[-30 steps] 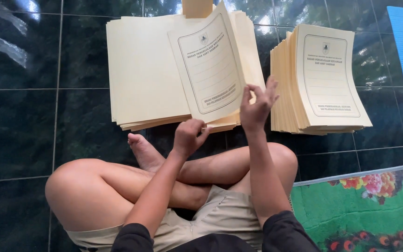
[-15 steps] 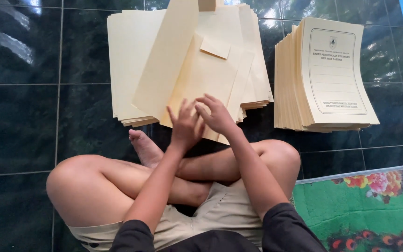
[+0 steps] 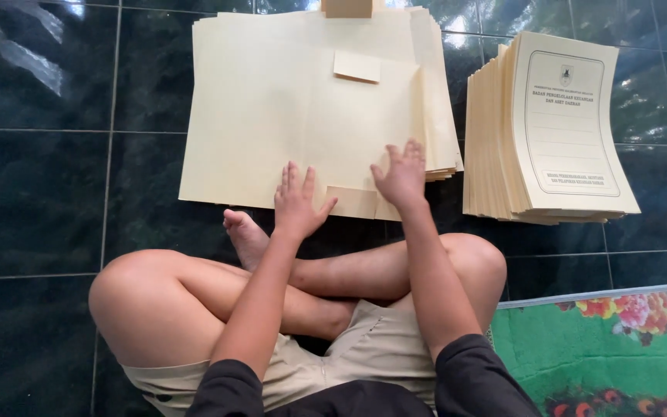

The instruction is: Manually folding flaps on document covers and stacking them in an organized pile.

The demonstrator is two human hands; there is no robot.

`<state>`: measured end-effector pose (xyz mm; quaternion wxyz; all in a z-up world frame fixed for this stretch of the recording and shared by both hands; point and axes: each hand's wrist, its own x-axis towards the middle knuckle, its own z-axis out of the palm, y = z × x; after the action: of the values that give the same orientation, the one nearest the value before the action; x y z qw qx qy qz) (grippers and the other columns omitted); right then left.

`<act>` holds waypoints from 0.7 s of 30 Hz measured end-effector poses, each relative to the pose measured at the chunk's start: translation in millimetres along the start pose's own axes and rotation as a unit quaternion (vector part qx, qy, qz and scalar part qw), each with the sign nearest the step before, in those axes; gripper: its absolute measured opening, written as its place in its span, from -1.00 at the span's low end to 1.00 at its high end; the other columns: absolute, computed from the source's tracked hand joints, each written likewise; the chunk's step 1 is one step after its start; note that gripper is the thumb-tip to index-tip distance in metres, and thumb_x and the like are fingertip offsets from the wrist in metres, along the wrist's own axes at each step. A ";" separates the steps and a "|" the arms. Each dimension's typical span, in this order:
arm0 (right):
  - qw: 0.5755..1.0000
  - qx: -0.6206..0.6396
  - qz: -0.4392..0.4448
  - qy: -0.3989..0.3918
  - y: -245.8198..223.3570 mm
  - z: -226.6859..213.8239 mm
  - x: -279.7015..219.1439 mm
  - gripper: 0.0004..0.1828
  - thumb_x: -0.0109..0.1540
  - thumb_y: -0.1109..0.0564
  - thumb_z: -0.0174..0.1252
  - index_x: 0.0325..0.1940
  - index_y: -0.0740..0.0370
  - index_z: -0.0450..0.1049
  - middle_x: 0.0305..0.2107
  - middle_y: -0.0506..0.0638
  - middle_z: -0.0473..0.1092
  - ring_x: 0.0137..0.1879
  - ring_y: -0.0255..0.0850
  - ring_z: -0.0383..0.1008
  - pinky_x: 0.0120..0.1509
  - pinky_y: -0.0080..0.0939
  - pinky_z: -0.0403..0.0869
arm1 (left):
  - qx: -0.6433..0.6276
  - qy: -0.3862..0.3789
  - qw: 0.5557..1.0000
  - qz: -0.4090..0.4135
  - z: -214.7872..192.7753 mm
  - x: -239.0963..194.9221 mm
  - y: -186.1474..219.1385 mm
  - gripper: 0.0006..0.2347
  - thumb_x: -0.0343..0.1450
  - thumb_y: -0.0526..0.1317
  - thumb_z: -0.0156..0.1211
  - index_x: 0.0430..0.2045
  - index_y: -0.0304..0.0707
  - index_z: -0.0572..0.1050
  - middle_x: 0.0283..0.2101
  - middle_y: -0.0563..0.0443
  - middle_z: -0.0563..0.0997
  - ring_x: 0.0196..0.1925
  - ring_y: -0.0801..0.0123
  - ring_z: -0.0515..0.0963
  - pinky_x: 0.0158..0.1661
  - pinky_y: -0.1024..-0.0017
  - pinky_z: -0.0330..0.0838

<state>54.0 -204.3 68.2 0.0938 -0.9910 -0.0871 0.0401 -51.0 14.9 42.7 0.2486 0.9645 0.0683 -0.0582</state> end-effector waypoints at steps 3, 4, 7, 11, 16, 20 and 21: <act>0.984 0.086 0.122 -0.099 41.0 -2.0 16.2 -0.14 0.29 -0.48 0.05 0.52 0.01 0.17 0.50 0.37 -0.08 0.65 0.13 -0.17 0.60 0.42 -0.07 | -0.010 -0.002 1.000 -0.007 2.3 2.7 1.9 -0.20 0.39 0.41 -0.03 0.43 -0.15 0.18 0.52 -0.44 -0.06 0.59 -0.17 -0.07 0.37 -0.18 0.08; 0.983 0.085 0.125 -0.099 54.3 9.9 21.5 -0.14 0.29 -0.48 0.05 0.52 0.01 0.17 0.50 0.37 -0.08 0.65 0.13 -0.17 0.60 0.42 -0.07 | -0.011 -0.004 1.000 -0.005 5.9 2.0 0.6 -0.20 0.39 0.41 -0.03 0.43 -0.15 0.18 0.52 -0.44 -0.06 0.59 -0.17 -0.07 0.37 -0.18 0.08; 0.960 0.204 0.153 -0.119 79.3 30.0 30.6 -0.09 0.29 -0.37 0.16 0.56 0.13 0.11 0.53 0.39 -0.20 0.65 0.13 -0.25 0.64 0.24 -0.06 | -0.022 -0.007 1.000 0.003 9.2 0.2 1.0 -0.11 0.31 0.39 0.15 0.46 -0.13 0.10 0.53 -0.46 -0.15 0.59 -0.23 -0.16 0.38 -0.26 0.01; 0.964 0.194 0.165 -0.076 64.1 12.2 21.5 -0.31 0.32 -0.11 0.13 0.50 0.15 0.22 0.51 0.40 -0.15 0.62 0.19 -0.15 0.64 0.17 0.03 | -0.026 -0.020 0.998 0.053 0.7 -4.5 10.6 -0.27 0.19 0.18 0.44 0.27 0.15 0.32 0.52 -0.39 -0.11 0.57 -0.34 -0.22 0.32 -0.50 -0.10; 0.962 0.193 0.187 -0.049 75.8 22.0 26.4 -0.36 0.26 -0.21 0.18 0.39 0.00 0.39 0.47 0.35 -0.02 0.54 0.22 0.09 0.57 0.12 0.22 | -0.078 0.151 0.971 0.167 15.5 -5.7 9.0 -0.81 0.19 -0.22 0.52 -0.54 -0.01 0.53 0.30 0.04 0.43 0.49 -0.04 0.21 0.30 -0.52 0.00; 0.968 0.165 0.183 -0.040 73.3 17.8 22.1 -0.32 0.22 -0.14 0.25 0.41 -0.01 0.38 0.39 0.35 0.08 0.48 0.27 0.20 0.48 0.19 0.32 | -0.069 0.241 0.923 0.292 33.4 3.0 5.0 -0.77 0.23 -0.37 0.36 -0.69 -0.04 0.38 0.10 0.35 0.58 0.25 0.34 0.51 0.24 -0.07 0.32; 0.971 0.149 0.183 -0.034 71.6 17.0 21.2 -0.34 0.21 -0.08 0.27 0.40 -0.01 0.39 0.33 0.33 0.15 0.45 0.27 0.25 0.45 0.22 0.35 | -0.068 0.258 0.912 0.310 39.5 4.2 2.0 -0.78 0.29 -0.34 0.34 -0.66 -0.02 0.37 0.08 0.34 0.60 0.23 0.34 0.54 0.23 -0.01 0.34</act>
<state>84.9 -266.8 36.4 0.2283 -0.9629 0.1000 0.1032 -49.6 -5.6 8.7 0.2925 0.8993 -0.1688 0.2779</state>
